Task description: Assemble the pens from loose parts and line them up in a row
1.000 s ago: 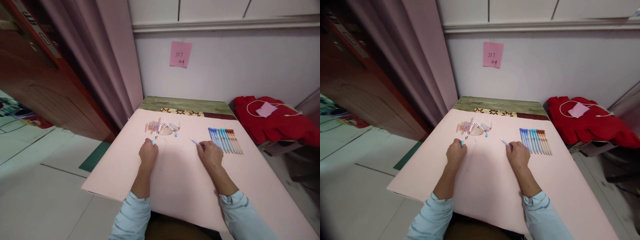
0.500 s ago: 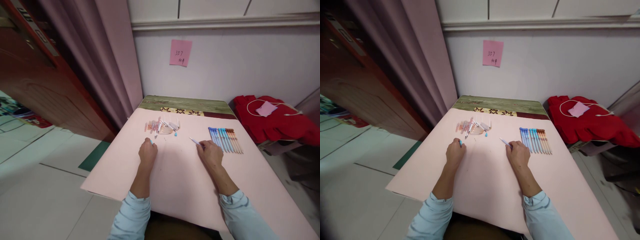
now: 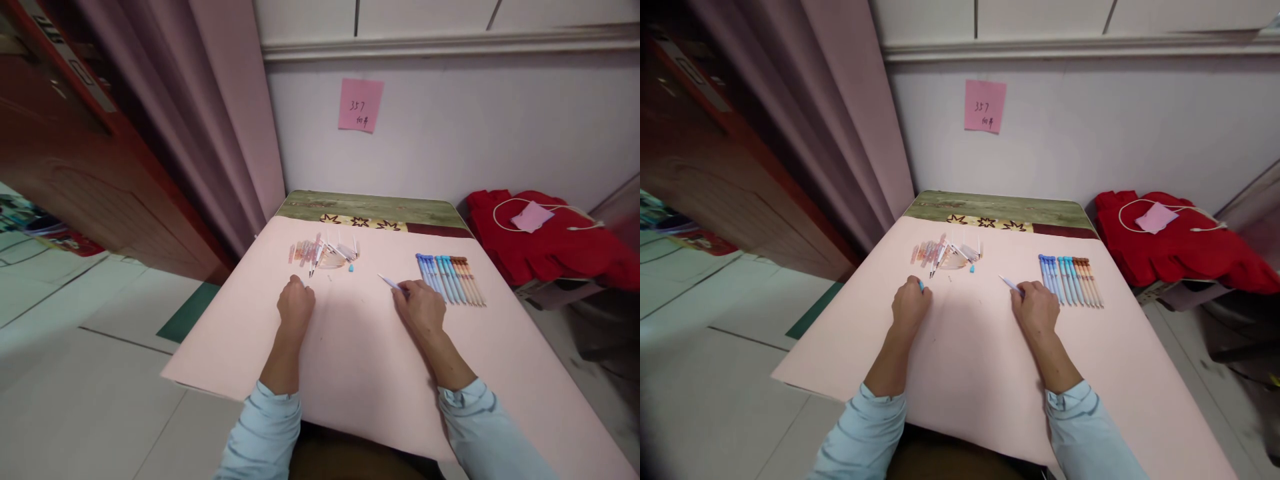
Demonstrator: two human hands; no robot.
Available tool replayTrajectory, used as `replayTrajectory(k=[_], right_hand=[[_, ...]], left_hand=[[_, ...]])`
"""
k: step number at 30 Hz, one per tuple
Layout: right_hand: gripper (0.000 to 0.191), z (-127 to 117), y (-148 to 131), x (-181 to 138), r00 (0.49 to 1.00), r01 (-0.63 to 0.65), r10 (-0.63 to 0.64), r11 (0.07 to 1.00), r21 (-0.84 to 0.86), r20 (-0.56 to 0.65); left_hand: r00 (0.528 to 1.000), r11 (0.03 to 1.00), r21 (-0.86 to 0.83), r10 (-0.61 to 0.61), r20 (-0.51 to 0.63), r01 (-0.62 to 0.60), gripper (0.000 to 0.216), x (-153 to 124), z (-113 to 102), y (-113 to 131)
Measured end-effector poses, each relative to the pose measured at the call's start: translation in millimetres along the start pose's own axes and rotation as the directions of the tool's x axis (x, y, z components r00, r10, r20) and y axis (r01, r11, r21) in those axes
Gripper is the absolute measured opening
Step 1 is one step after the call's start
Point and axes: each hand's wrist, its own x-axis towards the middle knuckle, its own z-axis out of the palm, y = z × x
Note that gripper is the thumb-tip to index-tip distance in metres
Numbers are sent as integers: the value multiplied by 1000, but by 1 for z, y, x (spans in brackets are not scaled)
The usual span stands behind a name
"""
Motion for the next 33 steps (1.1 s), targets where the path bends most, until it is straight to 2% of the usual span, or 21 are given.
replayTrajectory(k=[4, 6, 7, 8, 9, 11, 13, 14, 16, 18, 20, 22, 24, 26, 29, 31, 33], right_hand=[[25, 0, -1, -1, 999, 21, -20, 999, 33, -44], [26, 1, -1, -1, 994, 37, -31, 998, 58, -102], [26, 1, -1, 0, 990, 48, -38, 996, 74, -135], [26, 1, -1, 0, 985, 63, -47, 994, 92, -167], [25, 1, -1, 1, 979, 82, -58, 990, 116, -196], [25, 0, -3, 2, 968, 126, -77, 972, 200, -237], [27, 0, -10, -2, 969, 147, -62, 923, 355, -239], [28, 1, -17, -5, 976, 138, -41, 878, 458, -216], [31, 3, -36, -18, 995, 54, 16, 734, 677, -97], [33, 5, -60, -33, 991, -119, 10, 497, 859, 131], [38, 8, -84, -45, 928, -321, -109, 254, 912, 356], [39, 11, -105, -50, 876, -445, -168, 86, 892, 453], [43, 14, -119, -46, 842, -532, -140, -48, 845, 522], [47, 19, -127, -37, 822, -569, -87, -124, 813, 562], [48, 26, -131, -25, 804, -593, -66, -153, 790, 591], [48, 28, -130, -22, 790, -613, -88, -153, 775, 607], [48, 30, -129, -21, 773, -634, -111, -151, 758, 625]], left_hand=[[997, 995, -96, -27, -67, 21, 17, 3, 2, -5], [994, 960, -280, -59, -89, 32, 15, 4, 4, -7], [994, 900, -432, -86, -65, 50, 14, 5, 6, -7], [994, 792, -605, -108, -6, 82, 12, 5, 7, -7], [990, 626, -768, -103, 92, 137, 10, 5, 8, -5], [953, 216, -931, 14, 303, 293, 10, 4, 9, -1], [892, -100, -894, 175, 417, 437, 11, 2, 9, 5], [872, -207, -852, 219, 438, 480, 12, 0, 9, 9], [846, -331, -780, 250, 470, 531, 12, -5, 11, 16], [827, -381, -734, 267, 494, 562, 12, -10, 14, 22], [813, -378, -720, 286, 507, 582, 12, -14, 17, 25], [798, -364, -711, 308, 517, 602, 12, -16, 20, 27], [797, -387, -697, 312, 518, 604, 10, -15, 21, 25], [810, -434, -684, 294, 508, 586, 7, -12, 22, 23], [839, -446, -711, 265, 475, 544, 9, -7, 22, 20], [875, -383, -787, 233, 424, 484, 15, -6, 22, 19], [935, -252, -905, 177, 306, 344, 22, -7, 22, 19]])
